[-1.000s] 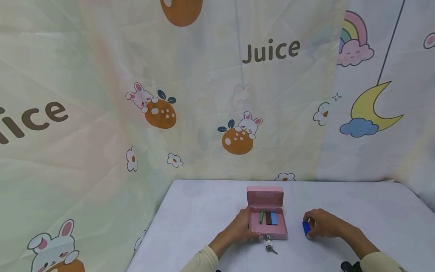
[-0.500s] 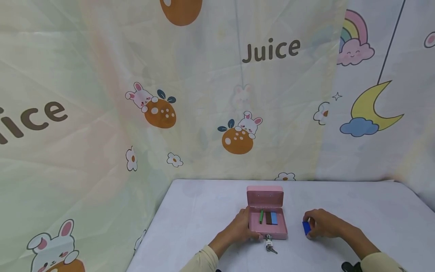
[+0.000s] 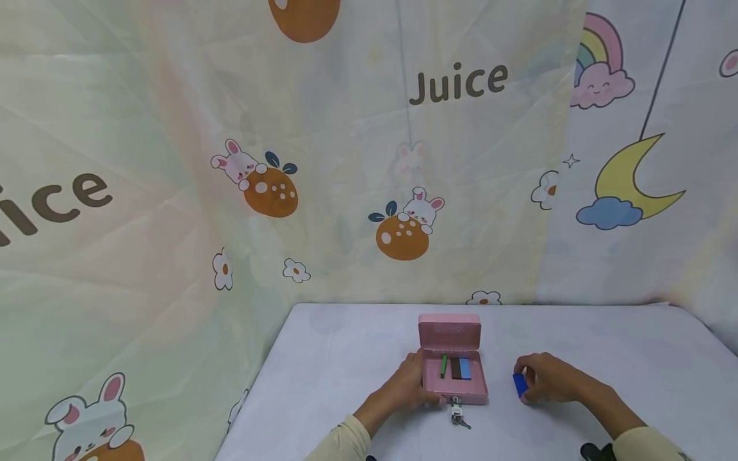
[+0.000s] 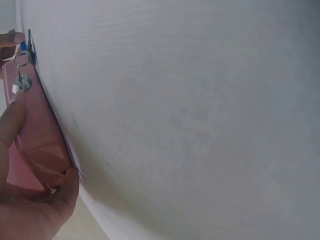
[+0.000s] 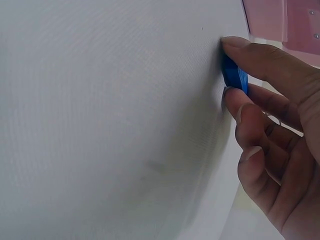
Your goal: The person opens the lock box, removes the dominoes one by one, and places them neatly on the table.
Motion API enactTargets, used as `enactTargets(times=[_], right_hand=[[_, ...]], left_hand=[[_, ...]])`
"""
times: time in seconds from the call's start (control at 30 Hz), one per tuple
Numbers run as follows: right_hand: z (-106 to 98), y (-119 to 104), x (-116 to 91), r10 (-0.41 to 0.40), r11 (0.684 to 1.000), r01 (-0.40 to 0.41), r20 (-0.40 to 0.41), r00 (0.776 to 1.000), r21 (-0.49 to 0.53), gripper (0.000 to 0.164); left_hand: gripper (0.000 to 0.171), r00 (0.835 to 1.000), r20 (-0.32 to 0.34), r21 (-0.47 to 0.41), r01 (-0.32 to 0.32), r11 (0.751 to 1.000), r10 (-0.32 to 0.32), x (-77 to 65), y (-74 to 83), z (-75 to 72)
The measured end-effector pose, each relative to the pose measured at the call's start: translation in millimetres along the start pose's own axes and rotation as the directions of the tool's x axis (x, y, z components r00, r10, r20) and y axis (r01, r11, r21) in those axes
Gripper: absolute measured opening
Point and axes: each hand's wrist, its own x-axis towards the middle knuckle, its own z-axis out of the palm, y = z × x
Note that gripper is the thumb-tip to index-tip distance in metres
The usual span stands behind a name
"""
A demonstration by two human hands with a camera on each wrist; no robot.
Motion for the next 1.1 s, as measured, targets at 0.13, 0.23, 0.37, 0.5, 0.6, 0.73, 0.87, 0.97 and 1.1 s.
enactTargets(times=[0.13,0.23,0.37,0.5,0.6,0.73,0.87,0.97,1.1], right_hand=[[0.0,-0.4,0.5,0.014,1.0,-0.014,0.001,1.0,0.012,0.046],[-0.2,-0.7,0.1,0.013,1.0,-0.013,0.001,1.0,0.02,0.046],[-0.4,-1.2,-0.1,0.019,0.999,-0.019,0.003,1.0,0.027,0.046],[-0.9,-2.1,-0.1,0.031,0.999,-0.032,0.008,0.999,0.028,0.047],[-1.6,-2.4,0.0,0.042,0.999,-0.042,0.012,0.999,0.029,0.048],[-4.2,-4.1,-0.3,0.058,0.998,-0.059,0.022,0.998,0.035,0.048],[-8.3,-8.6,-1.3,0.059,0.997,-0.06,0.02,0.998,0.038,0.047],[-11.0,-14.2,-1.5,0.033,0.998,-0.034,0.012,0.999,0.047,0.044],[-13.0,-24.7,0.3,-0.002,0.999,0.002,0.0,1.0,0.045,0.041]], left_hand=[[0.105,1.0,-0.002,-0.012,-0.004,1.0,0.004,-0.2,0.5,-0.4],[0.105,1.0,-0.003,-0.009,-0.011,1.0,0.011,-0.4,0.8,-0.8],[0.105,1.0,0.0,-0.002,-0.008,1.0,0.008,0.5,0.8,-1.0],[0.106,1.0,0.004,-0.008,0.008,1.0,-0.008,1.7,0.3,-0.7],[0.107,1.0,0.003,-0.002,0.008,1.0,-0.008,1.7,0.1,-0.6],[0.107,1.0,0.003,0.008,-0.004,1.0,0.004,1.2,-0.1,-0.7],[0.106,1.0,0.002,0.004,-0.003,1.0,0.003,0.5,-0.2,-1.5],[0.106,1.0,-0.002,0.004,-0.001,1.0,0.001,-0.5,-0.3,-2.4],[0.107,1.0,-0.004,0.012,-0.009,1.0,0.009,-0.9,-0.1,-2.4]])
